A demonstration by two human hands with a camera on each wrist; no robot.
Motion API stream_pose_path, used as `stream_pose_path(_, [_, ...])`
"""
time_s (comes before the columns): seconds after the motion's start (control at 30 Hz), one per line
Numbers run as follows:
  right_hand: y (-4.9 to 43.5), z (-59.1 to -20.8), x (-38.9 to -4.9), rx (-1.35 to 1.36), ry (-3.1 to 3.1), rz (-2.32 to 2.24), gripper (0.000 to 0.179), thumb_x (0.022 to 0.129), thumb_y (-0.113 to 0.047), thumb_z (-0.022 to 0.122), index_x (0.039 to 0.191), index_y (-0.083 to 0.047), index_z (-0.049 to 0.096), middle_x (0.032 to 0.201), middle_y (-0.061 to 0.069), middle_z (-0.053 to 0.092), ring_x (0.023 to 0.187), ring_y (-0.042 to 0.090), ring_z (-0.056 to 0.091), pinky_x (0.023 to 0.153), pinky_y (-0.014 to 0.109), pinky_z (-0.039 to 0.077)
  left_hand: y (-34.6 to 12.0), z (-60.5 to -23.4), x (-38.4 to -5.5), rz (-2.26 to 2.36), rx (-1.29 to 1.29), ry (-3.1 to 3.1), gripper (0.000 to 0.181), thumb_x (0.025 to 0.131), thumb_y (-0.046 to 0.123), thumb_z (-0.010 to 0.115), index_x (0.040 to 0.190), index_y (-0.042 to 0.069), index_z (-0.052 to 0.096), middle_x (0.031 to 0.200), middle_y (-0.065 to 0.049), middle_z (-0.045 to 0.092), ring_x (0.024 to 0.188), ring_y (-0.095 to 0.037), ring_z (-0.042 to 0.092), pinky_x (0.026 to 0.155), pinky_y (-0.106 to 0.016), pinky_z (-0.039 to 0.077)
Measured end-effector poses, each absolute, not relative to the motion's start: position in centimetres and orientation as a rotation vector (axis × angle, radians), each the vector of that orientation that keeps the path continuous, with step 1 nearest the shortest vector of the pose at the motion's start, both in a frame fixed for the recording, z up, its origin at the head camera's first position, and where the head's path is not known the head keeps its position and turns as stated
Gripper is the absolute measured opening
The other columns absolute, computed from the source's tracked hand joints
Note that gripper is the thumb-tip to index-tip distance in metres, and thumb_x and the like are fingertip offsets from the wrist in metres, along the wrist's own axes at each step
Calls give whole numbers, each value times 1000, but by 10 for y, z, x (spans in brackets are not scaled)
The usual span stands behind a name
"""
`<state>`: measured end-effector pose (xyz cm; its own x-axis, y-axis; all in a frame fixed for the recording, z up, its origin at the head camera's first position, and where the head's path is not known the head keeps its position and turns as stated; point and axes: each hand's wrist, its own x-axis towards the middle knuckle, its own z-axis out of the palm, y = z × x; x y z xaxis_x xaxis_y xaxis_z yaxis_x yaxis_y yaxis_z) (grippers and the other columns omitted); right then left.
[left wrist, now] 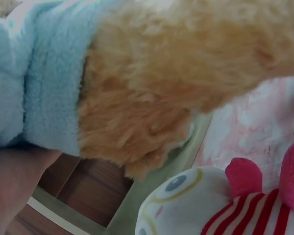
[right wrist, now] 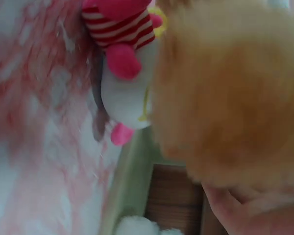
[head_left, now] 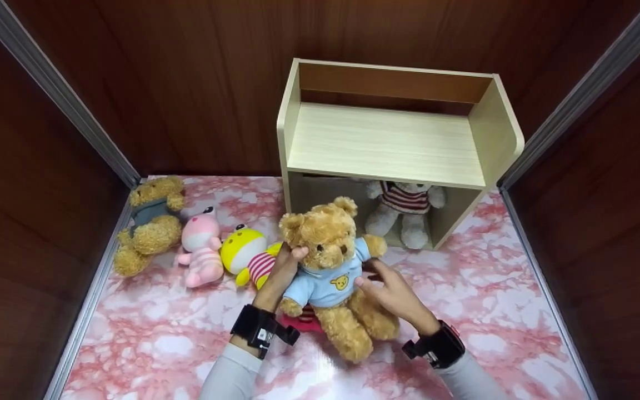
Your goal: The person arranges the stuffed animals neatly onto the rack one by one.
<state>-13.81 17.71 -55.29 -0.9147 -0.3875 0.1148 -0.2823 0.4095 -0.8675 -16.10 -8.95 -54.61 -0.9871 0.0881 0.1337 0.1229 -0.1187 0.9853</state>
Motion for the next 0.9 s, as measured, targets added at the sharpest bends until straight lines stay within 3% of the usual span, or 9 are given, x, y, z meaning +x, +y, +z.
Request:
stream_pose_path(0.07, [177,-555,-140,-560,2479,-1505,39,99,-29,70,123,1,64,117,16,69,108,32,67,96,48,54,-90,-548,-163,-2348,-275,-2087,91,85,48,64,137,-22,40,128,-29,58,113,-11,54,105,-24,41])
stream_pose_path(0.13, [176,-558,-140,-528,2422,-1480,30,97,-31,72,103,-2,65,95,7,67,87,22,64,81,38,55,-90,-550,-165,-2371,-321,-2092,90,84,45,64,138,-23,39,129,-30,58,113,-12,54,105,-25,41])
stream_pose_path(0.27, [175,-560,-140,-493,2317,-1478,36,95,-33,74,76,-14,50,67,-6,45,58,9,42,56,24,39,-90,-555,-170,-2412,-412,-2098,97,86,48,62,146,-22,33,143,-36,48,128,-24,51,113,-29,35])
stream_pose_path(0.33, [174,-562,-140,-475,2254,-1512,31,95,-32,75,79,-14,55,65,-7,47,56,7,43,54,22,39,-89,-555,-173,-2411,-423,-2122,96,86,48,60,147,-21,33,146,-37,45,133,-30,48,116,-31,33])
stream_pose_path(0.5, [173,-566,-142,-396,2142,-1629,23,94,-26,76,101,-6,66,71,-5,56,58,7,49,55,22,44,-86,-552,-177,-2447,-357,-2204,90,88,43,54,153,-15,31,154,-33,40,142,-36,39,122,-38,25])
stream_pose_path(0.63, [173,-571,-144,-341,2114,-1740,17,94,-22,75,90,-10,65,64,-6,50,50,5,42,47,22,38,-84,-549,-179,-2494,-264,-2250,84,93,39,51,158,-9,28,161,-27,34,149,-35,31,125,-42,19])
stream_pose_path(0.73, [173,-576,-145,-278,2109,-1810,18,94,-22,74,93,-6,66,66,-4,52,51,7,44,47,23,38,-83,-549,-179,-2520,-158,-2284,84,96,40,53,161,-4,24,167,-23,27,154,-34,23,127,-43,15])
stream_pose_path(0.9, [177,-586,-150,-106,2108,-1957,40,94,-20,75,123,5,62,104,9,69,91,18,65,81,26,54,-83,-557,-177,-2708,-153,-2105,82,99,38,53,162,-3,19,167,-25,22,154,-40,23,126,-45,18])
